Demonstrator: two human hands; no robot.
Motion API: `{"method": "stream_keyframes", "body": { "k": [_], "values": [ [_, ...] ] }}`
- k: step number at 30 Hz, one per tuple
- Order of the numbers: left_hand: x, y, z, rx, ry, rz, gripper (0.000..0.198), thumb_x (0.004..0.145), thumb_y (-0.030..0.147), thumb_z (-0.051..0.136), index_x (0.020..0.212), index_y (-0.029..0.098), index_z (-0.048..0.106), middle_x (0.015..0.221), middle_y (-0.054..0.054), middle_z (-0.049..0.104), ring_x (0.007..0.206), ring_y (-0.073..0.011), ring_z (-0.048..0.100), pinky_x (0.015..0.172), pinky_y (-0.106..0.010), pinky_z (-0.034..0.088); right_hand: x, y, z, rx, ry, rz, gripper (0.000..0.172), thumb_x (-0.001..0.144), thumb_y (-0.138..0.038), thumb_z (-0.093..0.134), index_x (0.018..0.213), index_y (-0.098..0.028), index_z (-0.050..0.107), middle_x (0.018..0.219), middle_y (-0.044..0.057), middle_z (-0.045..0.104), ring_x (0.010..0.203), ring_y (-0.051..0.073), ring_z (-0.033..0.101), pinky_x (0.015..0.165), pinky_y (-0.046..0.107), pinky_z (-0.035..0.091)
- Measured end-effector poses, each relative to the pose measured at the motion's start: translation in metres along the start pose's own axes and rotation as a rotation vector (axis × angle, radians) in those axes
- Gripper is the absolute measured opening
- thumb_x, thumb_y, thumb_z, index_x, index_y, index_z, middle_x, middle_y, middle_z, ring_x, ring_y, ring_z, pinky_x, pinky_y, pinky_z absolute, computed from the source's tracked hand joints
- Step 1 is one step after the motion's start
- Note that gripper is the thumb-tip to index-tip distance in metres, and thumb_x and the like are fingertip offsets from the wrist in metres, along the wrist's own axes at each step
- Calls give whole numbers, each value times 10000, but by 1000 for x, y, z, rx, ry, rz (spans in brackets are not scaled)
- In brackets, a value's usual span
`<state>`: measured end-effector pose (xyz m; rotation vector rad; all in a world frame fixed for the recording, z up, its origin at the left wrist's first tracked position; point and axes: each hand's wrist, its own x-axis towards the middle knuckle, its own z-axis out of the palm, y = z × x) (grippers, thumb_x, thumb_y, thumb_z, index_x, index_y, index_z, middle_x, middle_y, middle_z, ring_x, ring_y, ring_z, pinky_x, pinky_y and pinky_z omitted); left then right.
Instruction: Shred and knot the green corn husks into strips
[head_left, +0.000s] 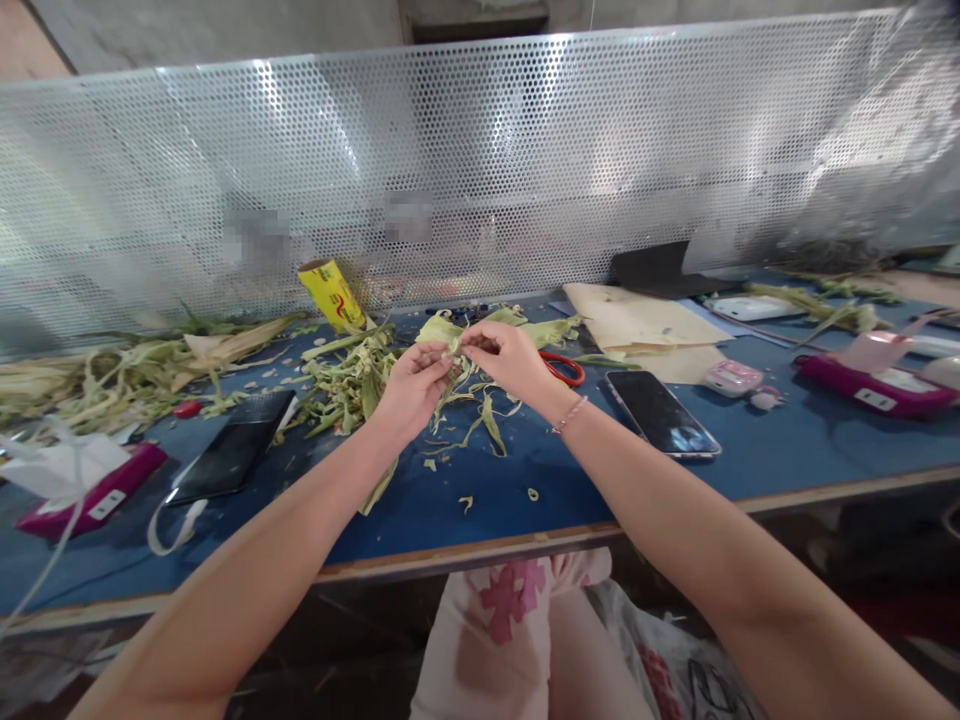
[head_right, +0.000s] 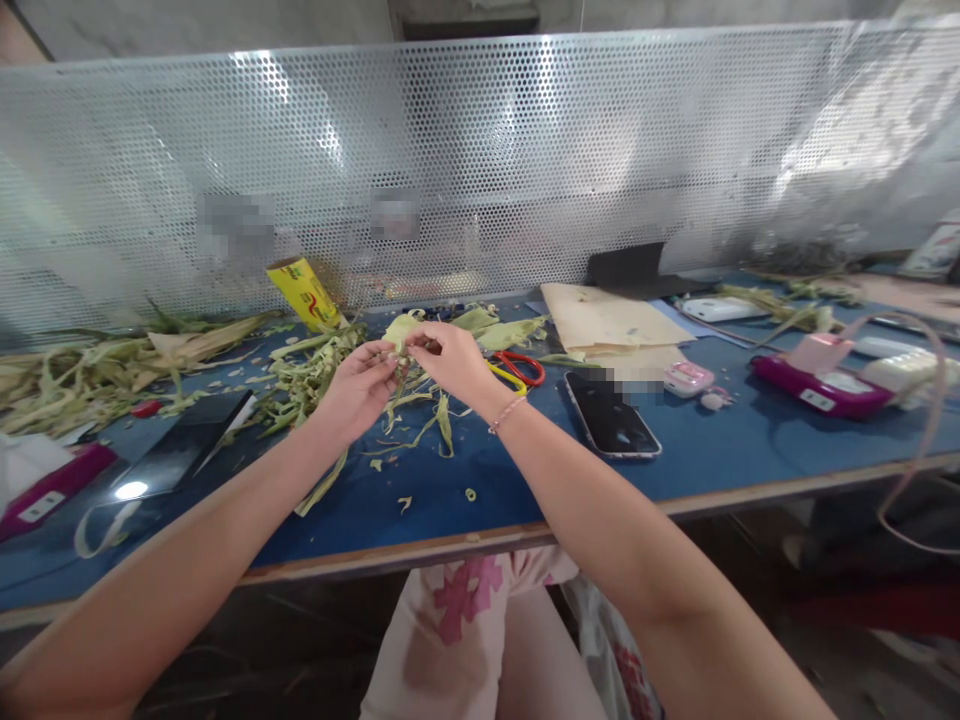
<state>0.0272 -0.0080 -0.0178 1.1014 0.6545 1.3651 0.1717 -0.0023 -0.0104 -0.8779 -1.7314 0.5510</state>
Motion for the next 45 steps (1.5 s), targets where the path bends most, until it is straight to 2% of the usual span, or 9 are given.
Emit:
{"method": "stream_keyframes", "body": {
  "k": [4,12,16,23,29,36,40,45],
  "values": [
    [-1,1,1,-21,21,5,205,575,39,664,708,161,566,637,29,595,608,-61,558,612,-200,427,1,1,0,-73,2,-49,117,733,-172,507,775,-166,616,788,33,622,707,114,549,672,266,432],
    [0,1,1,-20,40,8,205,569,60,694,698,154,565,630,33,596,594,-48,551,576,-179,417,0,-2,-4,-304,-29,-158,120,748,-156,523,770,-183,638,694,4,565,613,98,466,617,251,377],
    [-1,1,2,-7,61,4,213,556,55,701,687,143,557,613,32,599,576,-49,556,552,-170,418,1,1,-4,-345,-41,-214,116,759,-132,518,751,-171,627,712,14,564,663,112,492,649,257,393],
    [-2,2,4,-11,84,-36,199,550,46,705,669,127,567,604,15,615,558,-48,567,569,-167,442,1,6,-9,-418,-113,-427,140,835,-164,454,795,-156,589,810,53,568,779,140,525,732,289,435],
    [-3,4,6,-16,97,-65,195,513,36,716,627,116,580,577,11,622,535,-53,573,559,-169,455,0,6,-11,-468,-142,-472,151,850,-166,427,792,-158,566,812,59,550,798,144,523,745,295,444],
    [-3,6,6,-14,118,-59,218,466,49,726,619,119,587,573,7,625,549,-69,580,565,-184,453,-1,4,-5,-369,-48,-393,132,776,-135,464,724,-158,583,717,27,546,714,121,507,700,266,426],
    [-3,5,6,2,142,-64,214,457,61,726,615,117,592,570,6,620,529,-66,567,555,-188,439,-1,3,1,-223,19,-194,88,706,-137,512,666,-153,589,645,2,531,592,89,460,604,236,407],
    [-2,5,6,13,145,-51,209,449,75,728,605,118,594,545,10,605,510,-67,553,541,-195,425,1,3,2,25,-49,70,80,697,-175,529,706,-142,602,689,15,594,614,91,497,615,242,408]
  ]
}}
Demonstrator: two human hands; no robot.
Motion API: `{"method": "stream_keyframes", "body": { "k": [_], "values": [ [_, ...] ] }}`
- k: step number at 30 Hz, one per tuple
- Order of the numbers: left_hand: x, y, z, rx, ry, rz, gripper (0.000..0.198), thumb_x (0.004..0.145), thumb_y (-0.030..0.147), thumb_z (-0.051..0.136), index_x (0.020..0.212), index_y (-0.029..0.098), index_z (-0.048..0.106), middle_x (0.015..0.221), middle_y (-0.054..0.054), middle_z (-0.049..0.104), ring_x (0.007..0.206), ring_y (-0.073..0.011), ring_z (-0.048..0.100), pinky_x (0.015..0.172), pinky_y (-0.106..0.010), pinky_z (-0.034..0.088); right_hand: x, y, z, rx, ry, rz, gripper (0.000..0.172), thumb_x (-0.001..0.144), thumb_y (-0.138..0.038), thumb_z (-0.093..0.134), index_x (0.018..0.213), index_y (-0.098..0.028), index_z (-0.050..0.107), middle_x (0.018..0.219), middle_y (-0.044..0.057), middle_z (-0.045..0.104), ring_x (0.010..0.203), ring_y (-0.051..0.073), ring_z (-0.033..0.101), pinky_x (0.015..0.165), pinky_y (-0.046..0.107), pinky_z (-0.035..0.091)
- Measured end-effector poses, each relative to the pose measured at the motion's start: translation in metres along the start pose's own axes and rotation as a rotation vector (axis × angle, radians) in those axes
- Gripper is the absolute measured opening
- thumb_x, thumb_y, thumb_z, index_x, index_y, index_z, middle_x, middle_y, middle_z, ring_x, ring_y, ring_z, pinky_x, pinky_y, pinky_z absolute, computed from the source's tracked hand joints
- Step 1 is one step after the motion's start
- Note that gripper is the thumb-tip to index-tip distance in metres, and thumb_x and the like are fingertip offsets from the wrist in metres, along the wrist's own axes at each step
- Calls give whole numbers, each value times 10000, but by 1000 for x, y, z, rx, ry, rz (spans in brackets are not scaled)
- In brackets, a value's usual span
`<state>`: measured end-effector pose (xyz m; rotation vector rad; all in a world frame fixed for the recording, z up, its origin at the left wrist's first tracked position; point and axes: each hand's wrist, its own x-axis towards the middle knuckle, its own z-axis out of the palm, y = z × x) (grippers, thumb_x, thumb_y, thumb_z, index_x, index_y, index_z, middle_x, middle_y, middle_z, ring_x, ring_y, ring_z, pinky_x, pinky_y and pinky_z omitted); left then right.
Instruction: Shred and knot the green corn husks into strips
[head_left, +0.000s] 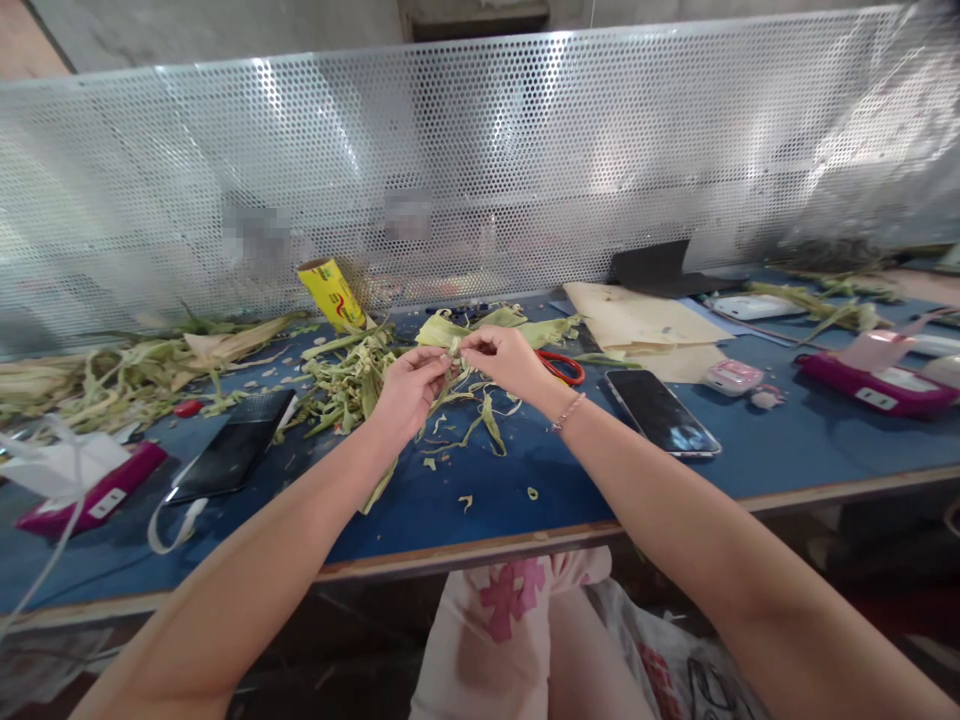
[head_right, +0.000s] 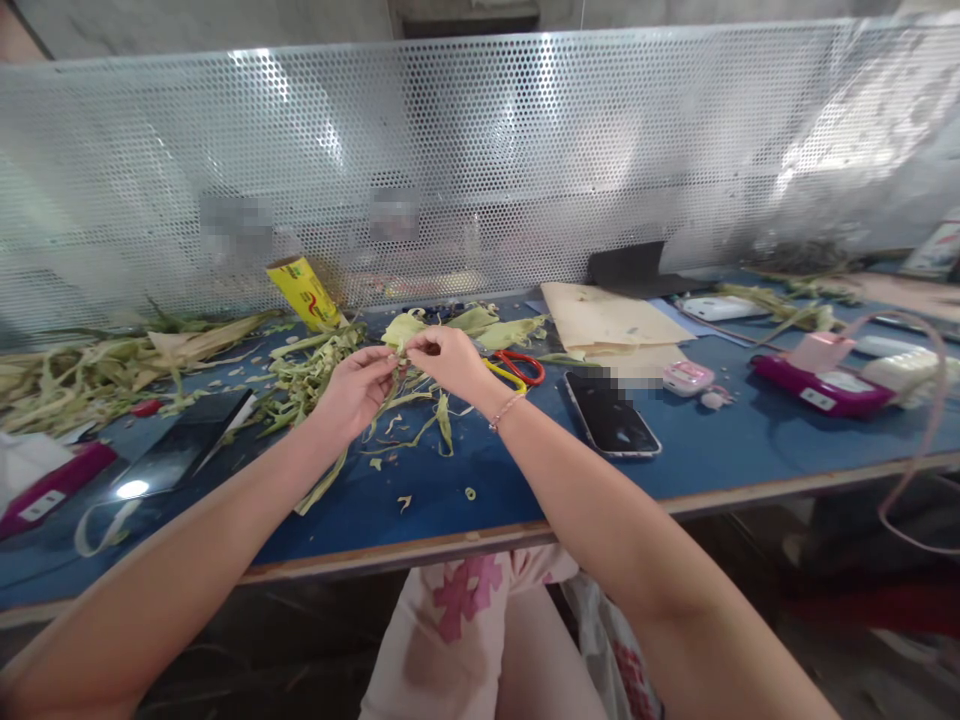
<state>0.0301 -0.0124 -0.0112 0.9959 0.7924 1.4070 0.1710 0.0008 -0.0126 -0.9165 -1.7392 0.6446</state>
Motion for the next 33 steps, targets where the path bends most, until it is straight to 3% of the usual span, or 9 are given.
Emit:
{"method": "stream_keyframes", "body": {
  "k": [4,11,19,22,26,33],
  "values": [
    [0,0,-1,10,8,9,214,451,82,733,609,120,593,538,14,601,502,-65,546,530,-193,417,0,-2,-3,158,-95,84,86,717,-208,538,711,-141,592,695,4,586,643,84,499,666,246,398],
    [1,-3,-3,20,-15,-5,215,455,86,737,619,118,600,552,5,615,511,-68,557,522,-187,411,0,-4,-3,330,-240,226,99,749,-219,523,674,-155,514,525,-70,362,456,48,280,456,217,226],
    [0,-2,0,-10,-19,-21,225,439,72,739,609,110,596,552,1,622,525,-75,572,563,-200,438,-3,-8,-6,515,-343,284,124,768,-225,509,674,-153,471,574,-64,362,477,42,284,460,214,212],
    [-1,-1,2,-10,-15,-18,226,427,67,737,597,106,592,528,2,614,497,-67,557,534,-190,426,-5,-10,-5,450,-328,250,136,704,-229,590,685,-152,479,602,-64,406,498,40,312,478,211,243],
    [-3,-1,3,15,-21,-17,231,435,65,734,609,110,589,520,6,604,471,-56,533,502,-185,401,-4,-7,3,378,-197,196,280,586,-274,696,611,-165,438,570,-78,418,519,44,363,525,215,309],
    [-4,-2,4,21,-27,-10,212,458,66,716,615,112,582,542,-7,615,516,-86,573,566,-219,434,-4,-3,10,463,-58,181,306,528,-321,721,593,-166,465,558,-60,503,554,72,499,605,247,404]
  ]
}}
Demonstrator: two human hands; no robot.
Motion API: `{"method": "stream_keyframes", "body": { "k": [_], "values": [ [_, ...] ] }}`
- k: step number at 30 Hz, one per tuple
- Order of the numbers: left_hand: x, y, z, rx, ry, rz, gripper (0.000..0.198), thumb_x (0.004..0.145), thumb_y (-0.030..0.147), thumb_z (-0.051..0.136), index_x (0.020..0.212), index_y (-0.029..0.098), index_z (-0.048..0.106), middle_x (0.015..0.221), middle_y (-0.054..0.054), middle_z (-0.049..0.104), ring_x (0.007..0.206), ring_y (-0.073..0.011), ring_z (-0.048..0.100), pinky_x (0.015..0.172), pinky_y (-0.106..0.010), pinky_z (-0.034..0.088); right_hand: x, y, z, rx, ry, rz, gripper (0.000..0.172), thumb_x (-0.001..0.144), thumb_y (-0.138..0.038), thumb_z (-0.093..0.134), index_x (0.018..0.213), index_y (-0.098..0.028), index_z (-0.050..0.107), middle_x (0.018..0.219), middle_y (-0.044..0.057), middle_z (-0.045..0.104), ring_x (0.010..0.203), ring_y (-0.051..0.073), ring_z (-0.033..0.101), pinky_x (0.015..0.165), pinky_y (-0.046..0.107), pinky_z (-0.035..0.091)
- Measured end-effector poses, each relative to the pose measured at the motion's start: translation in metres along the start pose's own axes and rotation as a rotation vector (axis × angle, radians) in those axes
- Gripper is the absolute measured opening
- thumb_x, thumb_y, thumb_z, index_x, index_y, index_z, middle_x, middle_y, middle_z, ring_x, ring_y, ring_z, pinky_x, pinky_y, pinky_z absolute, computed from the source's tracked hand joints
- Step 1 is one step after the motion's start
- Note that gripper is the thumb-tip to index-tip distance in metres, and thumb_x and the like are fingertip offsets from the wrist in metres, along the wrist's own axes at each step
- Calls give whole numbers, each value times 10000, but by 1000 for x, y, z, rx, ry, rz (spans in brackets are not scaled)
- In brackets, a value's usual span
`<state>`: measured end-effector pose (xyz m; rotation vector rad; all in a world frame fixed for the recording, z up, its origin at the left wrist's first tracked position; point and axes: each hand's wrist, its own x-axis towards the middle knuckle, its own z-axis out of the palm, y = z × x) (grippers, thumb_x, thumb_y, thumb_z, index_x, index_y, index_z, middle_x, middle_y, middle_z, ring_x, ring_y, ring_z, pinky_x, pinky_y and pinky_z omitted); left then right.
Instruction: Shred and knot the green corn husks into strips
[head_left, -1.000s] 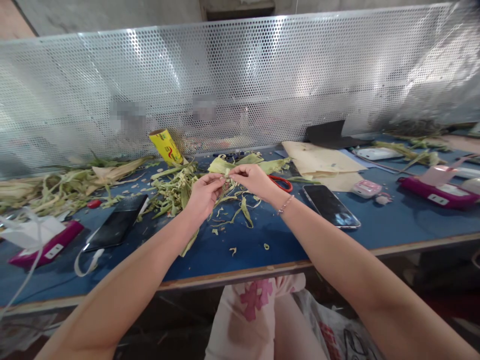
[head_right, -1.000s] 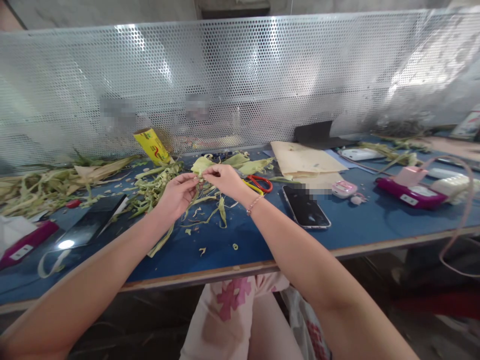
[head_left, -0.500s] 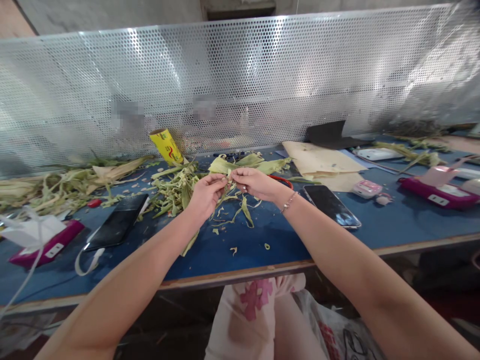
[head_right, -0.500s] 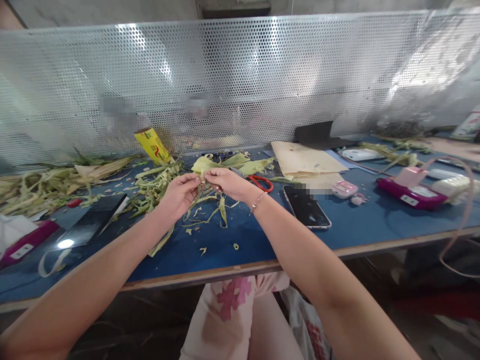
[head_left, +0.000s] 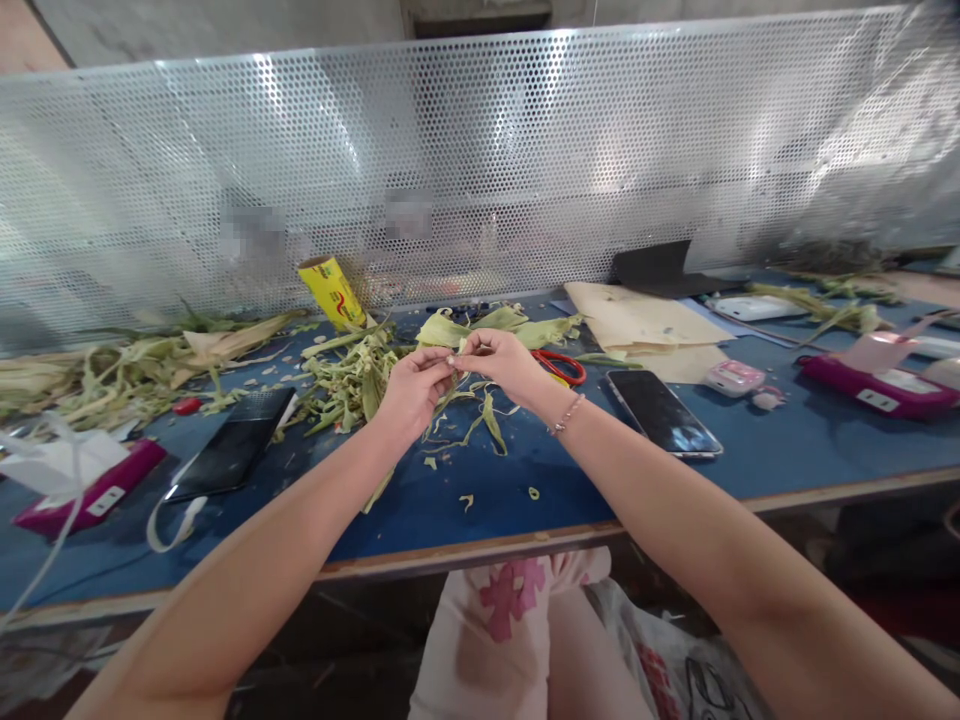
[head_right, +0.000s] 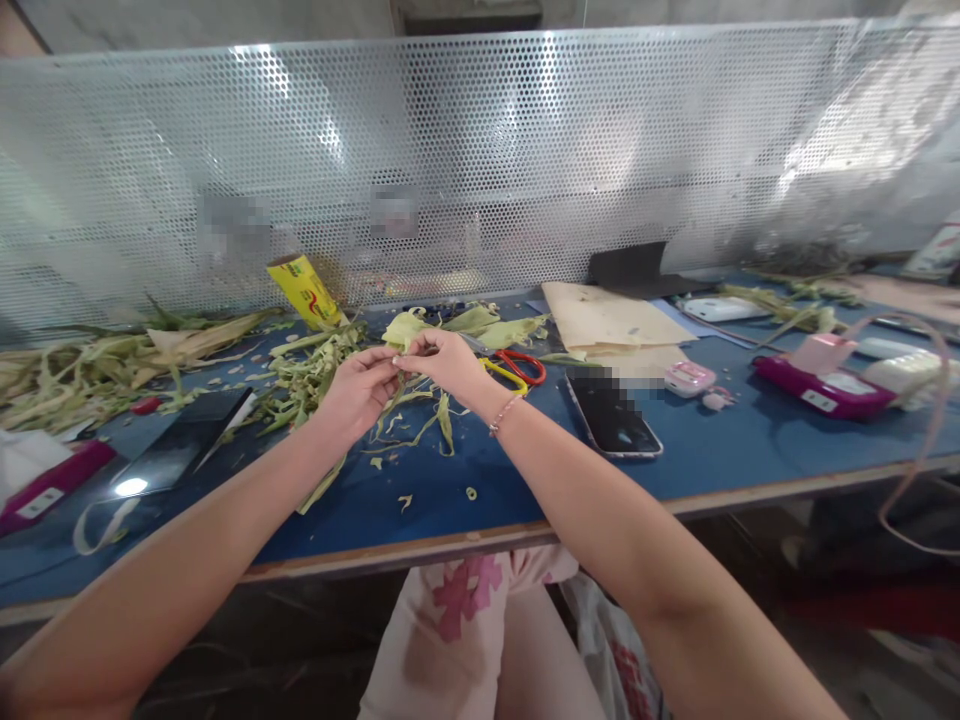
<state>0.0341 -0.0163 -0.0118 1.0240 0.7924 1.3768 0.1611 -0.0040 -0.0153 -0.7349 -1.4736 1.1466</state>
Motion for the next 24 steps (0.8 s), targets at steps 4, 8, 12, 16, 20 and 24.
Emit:
{"method": "stream_keyframes", "body": {
  "k": [4,8,12,16,20,24],
  "values": [
    [2,-1,-1,-4,6,6,197,458,67,706,610,110,589,542,-9,616,512,-86,573,568,-221,436,0,0,-1,12,16,-13,288,521,-313,729,574,-159,491,533,-59,507,531,65,484,590,240,400],
    [2,-1,-2,-10,8,9,207,455,57,708,618,108,591,542,-11,617,506,-86,571,541,-211,431,1,-1,-2,34,35,9,292,477,-318,753,560,-150,530,562,-35,545,549,69,489,607,250,410],
    [1,1,-1,-15,15,5,206,470,55,720,621,110,591,544,-8,616,510,-79,568,546,-206,439,1,-3,-4,4,70,38,284,477,-346,751,582,-147,577,609,-7,579,589,86,513,641,268,428],
    [2,0,-2,-21,18,2,199,481,55,723,620,113,593,545,-1,613,505,-69,560,553,-202,441,0,-5,-6,-79,64,23,236,537,-336,719,601,-147,593,622,0,588,600,86,516,652,265,433],
    [3,-2,-3,-17,27,19,195,485,63,726,623,115,598,572,-5,620,529,-70,566,564,-202,441,0,-6,-8,-220,31,-14,178,624,-313,659,654,-145,608,657,13,608,613,92,520,644,263,435],
    [4,-3,-4,-17,46,40,188,490,70,718,630,115,602,583,-7,621,534,-70,564,549,-198,432,1,-6,-11,-424,25,-105,116,698,-253,586,704,-143,620,690,27,624,627,105,530,635,266,431]
  ]
}}
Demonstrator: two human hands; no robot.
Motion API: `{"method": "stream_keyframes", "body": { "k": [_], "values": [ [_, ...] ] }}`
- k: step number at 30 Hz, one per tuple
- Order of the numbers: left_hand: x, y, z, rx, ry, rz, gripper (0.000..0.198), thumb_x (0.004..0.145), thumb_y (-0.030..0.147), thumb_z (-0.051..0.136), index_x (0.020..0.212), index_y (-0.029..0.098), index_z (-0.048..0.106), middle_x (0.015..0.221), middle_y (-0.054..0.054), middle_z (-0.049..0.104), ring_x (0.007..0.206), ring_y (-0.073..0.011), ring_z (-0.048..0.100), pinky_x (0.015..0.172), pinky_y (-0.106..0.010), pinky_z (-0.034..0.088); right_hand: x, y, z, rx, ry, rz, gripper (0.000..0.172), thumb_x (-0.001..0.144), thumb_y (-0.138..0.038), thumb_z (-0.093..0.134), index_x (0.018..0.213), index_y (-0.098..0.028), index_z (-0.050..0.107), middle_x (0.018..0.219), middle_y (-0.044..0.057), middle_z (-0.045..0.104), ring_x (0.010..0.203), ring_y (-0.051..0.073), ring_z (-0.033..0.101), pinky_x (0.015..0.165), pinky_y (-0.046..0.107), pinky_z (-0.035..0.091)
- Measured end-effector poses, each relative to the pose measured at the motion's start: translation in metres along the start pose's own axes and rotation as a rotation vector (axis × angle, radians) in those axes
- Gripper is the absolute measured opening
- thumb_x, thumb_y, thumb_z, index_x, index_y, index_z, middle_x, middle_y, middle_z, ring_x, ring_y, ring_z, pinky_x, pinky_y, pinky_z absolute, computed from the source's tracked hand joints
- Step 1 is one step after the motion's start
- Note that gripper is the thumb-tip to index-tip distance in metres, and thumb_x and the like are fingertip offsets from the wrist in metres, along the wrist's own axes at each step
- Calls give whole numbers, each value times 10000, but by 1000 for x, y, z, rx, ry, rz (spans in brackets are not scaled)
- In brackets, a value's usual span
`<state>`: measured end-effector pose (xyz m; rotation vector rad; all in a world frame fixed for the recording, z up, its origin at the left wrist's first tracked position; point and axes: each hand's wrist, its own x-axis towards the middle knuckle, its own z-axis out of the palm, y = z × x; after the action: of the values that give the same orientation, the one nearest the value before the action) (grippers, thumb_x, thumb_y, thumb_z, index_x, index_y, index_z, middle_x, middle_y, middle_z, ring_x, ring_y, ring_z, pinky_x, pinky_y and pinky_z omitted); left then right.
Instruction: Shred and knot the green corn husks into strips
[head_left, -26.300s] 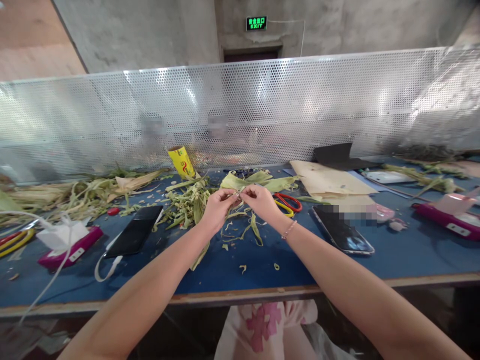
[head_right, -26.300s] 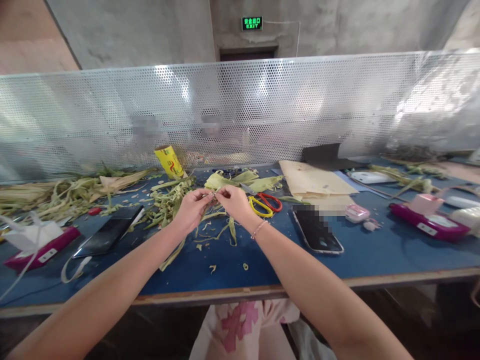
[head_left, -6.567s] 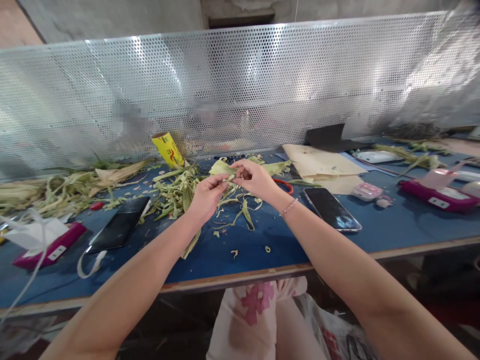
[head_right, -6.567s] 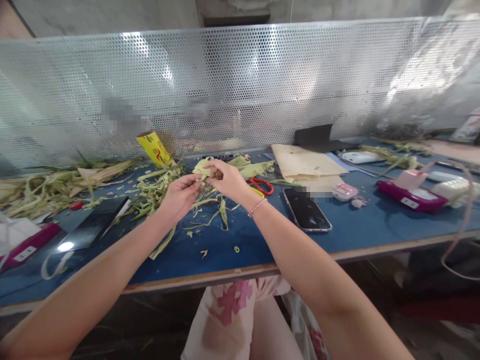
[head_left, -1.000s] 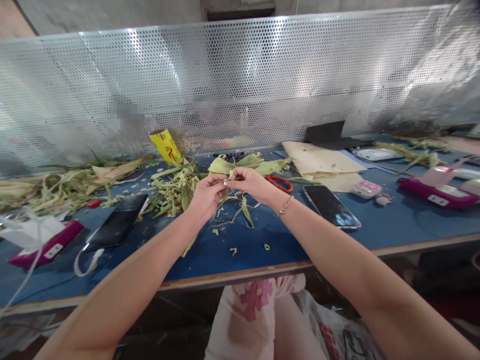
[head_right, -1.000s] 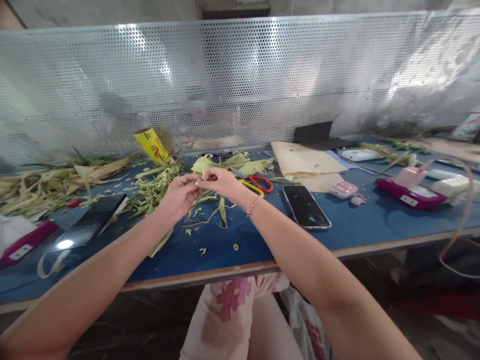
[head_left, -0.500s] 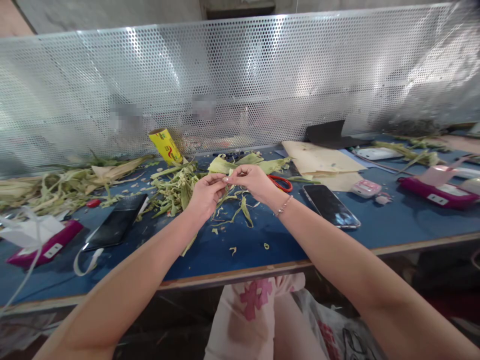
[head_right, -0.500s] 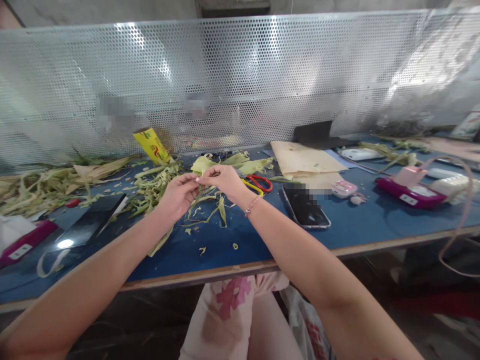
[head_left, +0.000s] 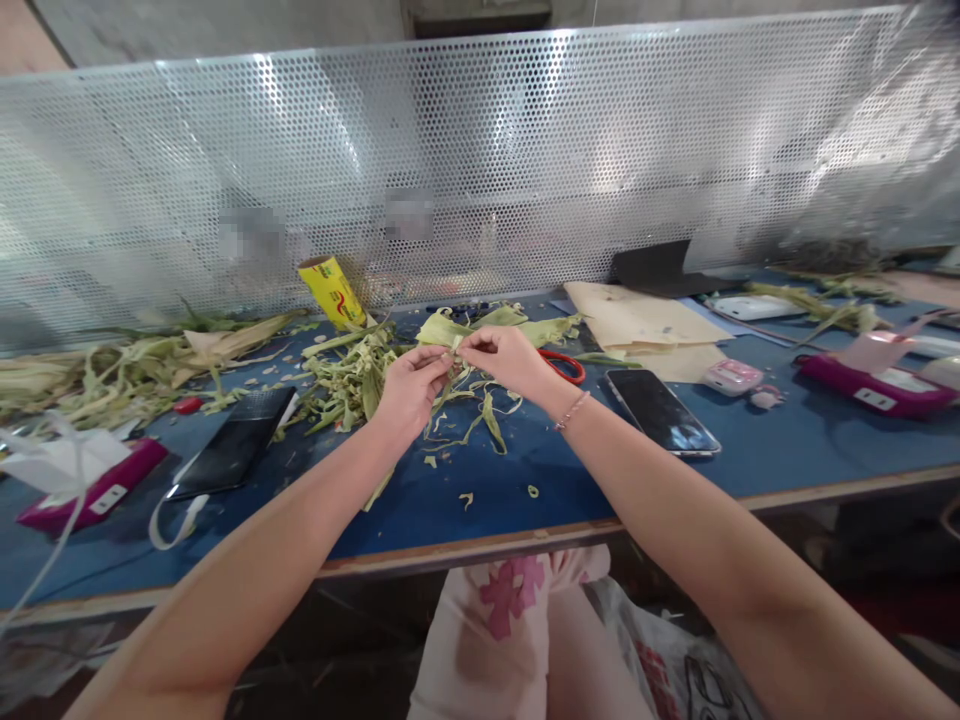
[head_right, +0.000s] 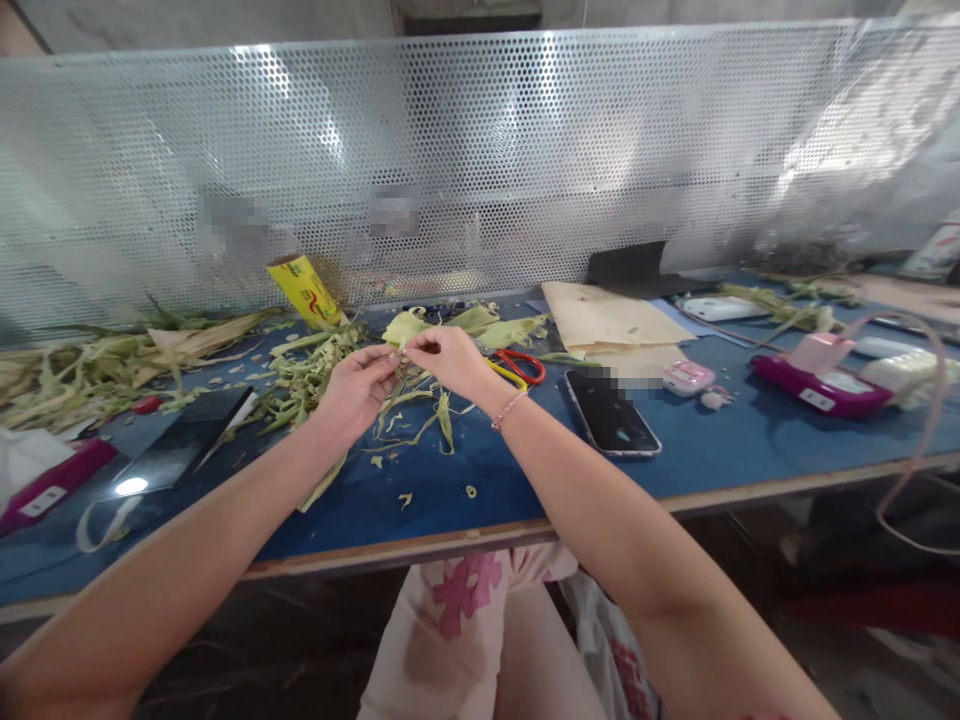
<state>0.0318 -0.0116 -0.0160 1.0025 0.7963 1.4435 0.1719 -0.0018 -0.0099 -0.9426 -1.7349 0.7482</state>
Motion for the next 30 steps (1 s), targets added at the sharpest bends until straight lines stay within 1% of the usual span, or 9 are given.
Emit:
{"method": "stream_keyframes", "body": {
  "k": [4,7,10,13,16,19,23,26,30],
  "values": [
    [-1,1,1,2,30,29,187,497,68,706,643,118,600,585,0,616,546,-67,562,541,-186,426,0,1,2,-134,71,-105,106,722,-218,548,707,-150,628,704,33,628,635,114,540,630,265,426],
    [-2,2,2,7,38,65,177,511,66,696,647,126,600,593,11,610,560,-59,560,553,-177,427,-2,1,4,-169,126,-170,122,734,-233,539,717,-168,641,716,31,633,658,123,549,640,269,427],
    [-4,3,3,6,39,77,174,521,68,698,646,134,596,587,18,600,565,-55,558,564,-176,430,-4,1,5,-159,161,-185,132,738,-248,536,729,-179,648,732,28,636,673,126,552,651,271,427],
    [-4,3,3,-8,35,73,180,520,69,705,644,137,593,581,20,596,557,-55,556,560,-180,432,-2,0,6,-72,142,-132,135,738,-251,532,740,-169,639,724,28,626,657,119,541,632,263,425],
    [-4,3,4,-24,42,54,184,514,66,709,636,138,591,576,23,593,544,-53,553,551,-180,431,0,0,5,60,78,-54,123,732,-256,539,733,-164,621,652,7,587,601,102,504,603,255,416],
    [-4,4,5,-31,32,40,188,505,66,714,626,136,588,581,18,601,549,-58,560,554,-185,436,2,1,5,248,21,24,114,708,-274,570,714,-163,597,617,-14,545,570,84,470,589,245,405],
    [-4,4,4,-36,-11,20,187,499,77,718,632,130,599,593,4,621,558,-65,571,568,-192,446,0,1,6,476,-71,141,173,680,-324,605,673,-165,536,627,-24,513,567,71,453,572,230,396],
    [-3,2,2,-52,-30,13,193,496,77,721,640,128,603,606,-4,633,585,-73,586,584,-192,453,-1,-3,4,544,-132,193,191,686,-329,609,671,-165,512,631,-26,502,567,67,448,565,222,386],
    [-3,2,2,-71,-29,0,191,495,66,722,629,124,599,588,-2,628,576,-74,587,589,-195,457,-3,-7,1,600,-183,233,193,715,-344,584,690,-165,516,617,-31,489,562,69,442,556,226,372]
  ]
}}
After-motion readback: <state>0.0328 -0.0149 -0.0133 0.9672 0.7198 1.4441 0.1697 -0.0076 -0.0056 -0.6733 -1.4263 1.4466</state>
